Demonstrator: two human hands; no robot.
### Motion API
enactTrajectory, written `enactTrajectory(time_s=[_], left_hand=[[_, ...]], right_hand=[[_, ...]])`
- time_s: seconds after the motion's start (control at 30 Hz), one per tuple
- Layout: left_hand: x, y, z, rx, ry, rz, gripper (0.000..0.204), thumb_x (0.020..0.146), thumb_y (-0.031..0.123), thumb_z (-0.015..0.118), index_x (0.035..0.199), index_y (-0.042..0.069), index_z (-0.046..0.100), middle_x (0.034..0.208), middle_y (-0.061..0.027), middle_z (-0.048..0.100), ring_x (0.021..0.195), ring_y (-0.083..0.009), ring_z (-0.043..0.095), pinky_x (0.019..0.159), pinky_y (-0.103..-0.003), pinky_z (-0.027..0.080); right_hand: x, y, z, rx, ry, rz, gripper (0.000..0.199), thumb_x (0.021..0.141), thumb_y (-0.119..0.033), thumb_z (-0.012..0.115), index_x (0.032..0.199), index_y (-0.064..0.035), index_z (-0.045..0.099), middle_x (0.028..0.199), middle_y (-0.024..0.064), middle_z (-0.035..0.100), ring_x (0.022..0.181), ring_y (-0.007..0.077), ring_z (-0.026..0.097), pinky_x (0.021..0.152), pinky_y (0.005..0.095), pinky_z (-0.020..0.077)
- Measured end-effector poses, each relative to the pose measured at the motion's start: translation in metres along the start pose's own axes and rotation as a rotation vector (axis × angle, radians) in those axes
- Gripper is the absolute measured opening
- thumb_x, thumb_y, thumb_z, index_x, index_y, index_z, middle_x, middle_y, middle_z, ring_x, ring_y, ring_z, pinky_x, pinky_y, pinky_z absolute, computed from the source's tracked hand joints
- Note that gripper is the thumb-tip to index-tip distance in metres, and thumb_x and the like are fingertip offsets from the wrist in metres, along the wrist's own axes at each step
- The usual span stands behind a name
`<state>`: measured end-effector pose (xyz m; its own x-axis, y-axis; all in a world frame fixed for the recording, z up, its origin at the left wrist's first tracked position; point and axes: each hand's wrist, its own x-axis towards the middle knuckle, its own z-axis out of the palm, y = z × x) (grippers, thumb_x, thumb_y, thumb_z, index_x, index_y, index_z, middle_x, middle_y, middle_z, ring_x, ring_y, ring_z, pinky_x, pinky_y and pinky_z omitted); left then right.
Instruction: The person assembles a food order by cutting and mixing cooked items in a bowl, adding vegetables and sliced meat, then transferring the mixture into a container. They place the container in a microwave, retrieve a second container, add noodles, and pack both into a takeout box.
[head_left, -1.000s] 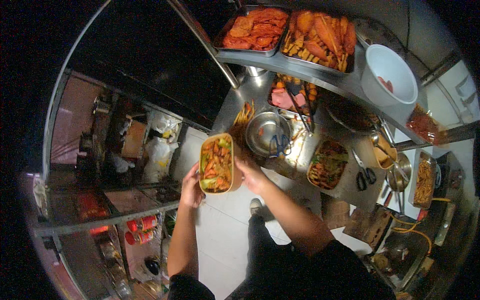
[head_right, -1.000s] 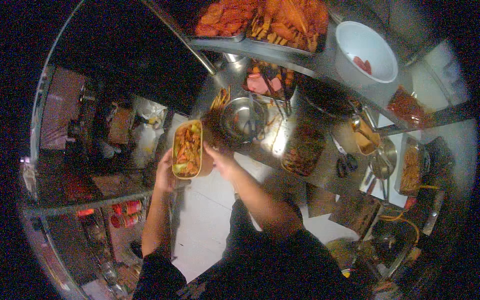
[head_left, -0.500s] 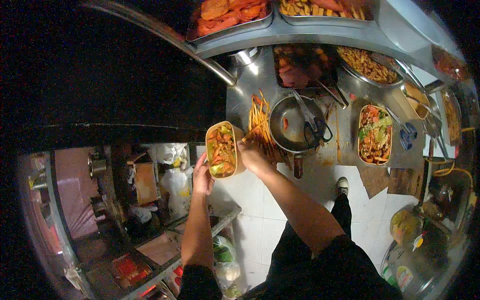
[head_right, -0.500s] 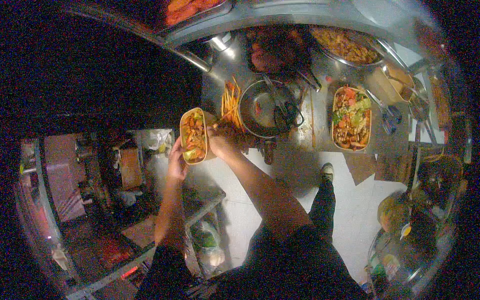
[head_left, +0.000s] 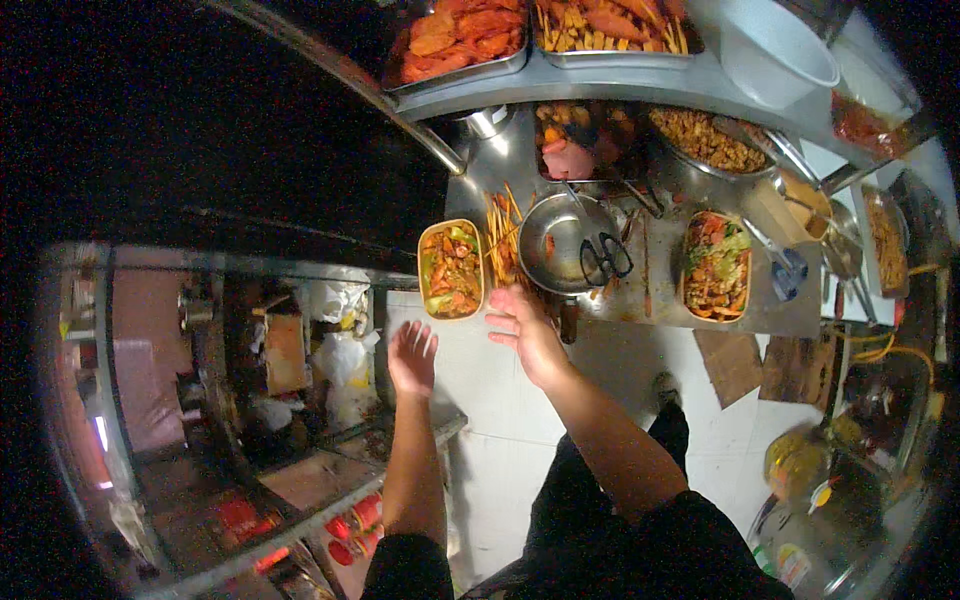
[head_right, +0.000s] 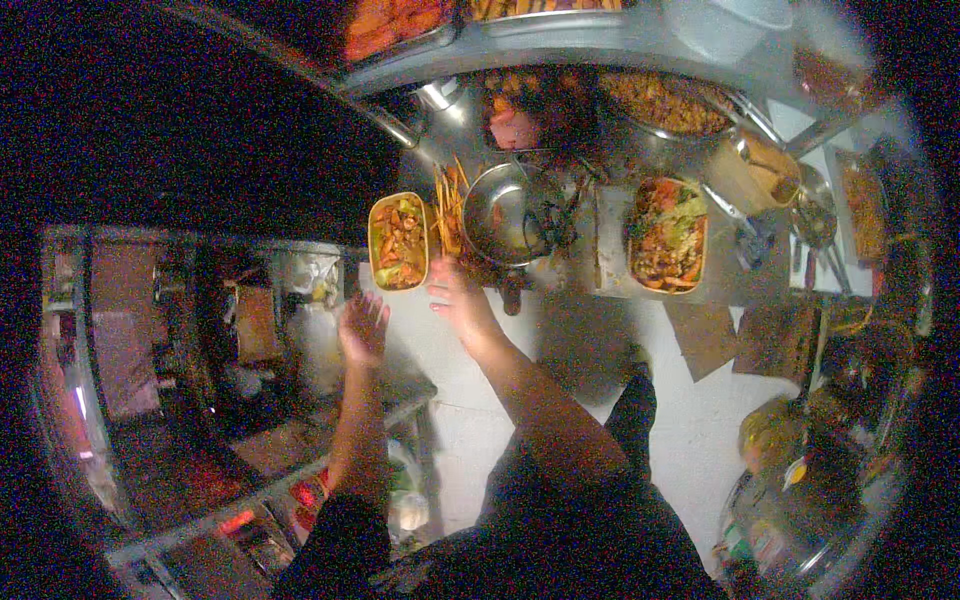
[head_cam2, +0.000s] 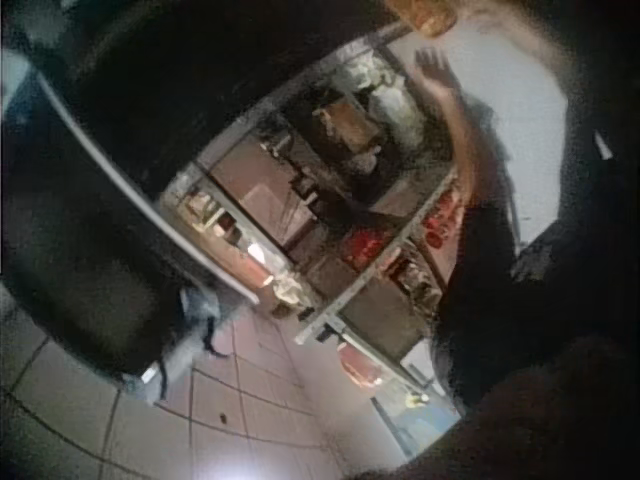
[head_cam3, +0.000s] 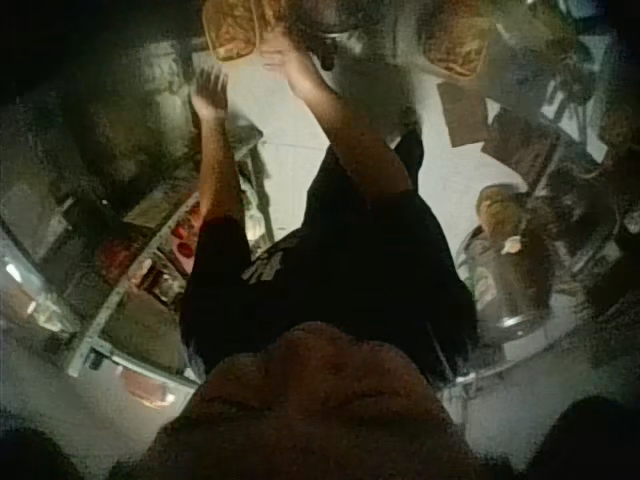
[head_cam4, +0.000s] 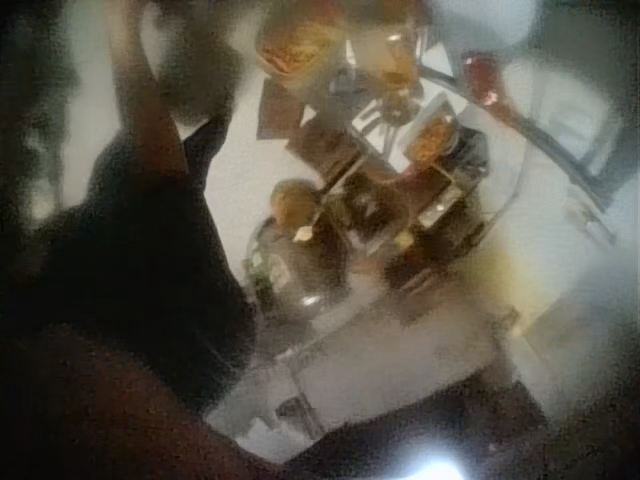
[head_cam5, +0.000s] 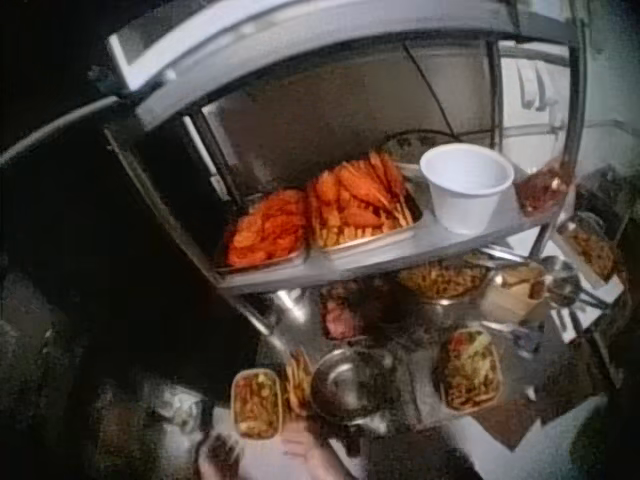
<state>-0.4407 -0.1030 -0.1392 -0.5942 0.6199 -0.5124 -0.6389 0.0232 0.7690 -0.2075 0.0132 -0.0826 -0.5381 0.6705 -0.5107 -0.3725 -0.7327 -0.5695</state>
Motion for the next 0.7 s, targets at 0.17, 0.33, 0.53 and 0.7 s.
enactTrajectory(time_s=[0.17,0.33,0.53,0.7], left_hand=[[-0.155,-0.079,-0.092,-0.172,-0.108,-0.051,0.036,0.099,0.040,0.051,0.120,0.011,0.056,0.119,-0.0064,0.061,0.110,-0.0257,0.058,0.094,-0.040,0.046],[-0.405,-0.237,-0.178,0.284,0.611,-0.149,0.033,0.096,0.028,0.056,0.120,0.006,0.060,0.103,-0.0082,0.066,0.091,-0.0194,0.065,0.076,-0.031,0.053],[-0.710,-0.426,-0.219,0.248,1.135,-0.241,0.042,0.088,0.031,0.065,0.114,-0.003,0.065,0.093,-0.0139,0.072,0.077,-0.0211,0.068,0.073,-0.034,0.054],[-0.928,-0.620,-0.196,-0.177,1.662,-0.016,0.039,0.091,0.029,0.063,0.113,-0.003,0.065,0.097,-0.0130,0.072,0.078,-0.0204,0.069,0.074,-0.034,0.054]], right_hand=[[-0.069,-0.047,-0.025,0.481,-0.401,0.263,0.080,0.095,-0.071,0.034,0.138,-0.0056,0.051,0.134,0.0228,0.056,0.125,0.0393,0.052,0.104,0.0540,0.0413],[-0.095,-0.032,-0.083,0.318,-0.680,0.418,0.083,0.091,-0.071,0.044,0.140,-0.0039,0.049,0.137,0.0246,0.054,0.122,0.0408,0.054,0.102,0.0544,0.0418],[-0.059,0.031,-0.243,-0.429,-0.340,0.680,0.064,0.096,-0.058,0.047,0.133,-0.0064,0.054,0.114,0.0151,0.057,0.095,0.0277,0.054,0.081,0.0418,0.0461],[-0.078,0.176,-0.288,-1.144,-0.135,0.550,0.045,0.100,-0.042,0.044,0.064,-0.0166,0.036,0.047,-0.0004,0.026,0.037,0.0167,0.022,0.034,0.0331,0.0227]])
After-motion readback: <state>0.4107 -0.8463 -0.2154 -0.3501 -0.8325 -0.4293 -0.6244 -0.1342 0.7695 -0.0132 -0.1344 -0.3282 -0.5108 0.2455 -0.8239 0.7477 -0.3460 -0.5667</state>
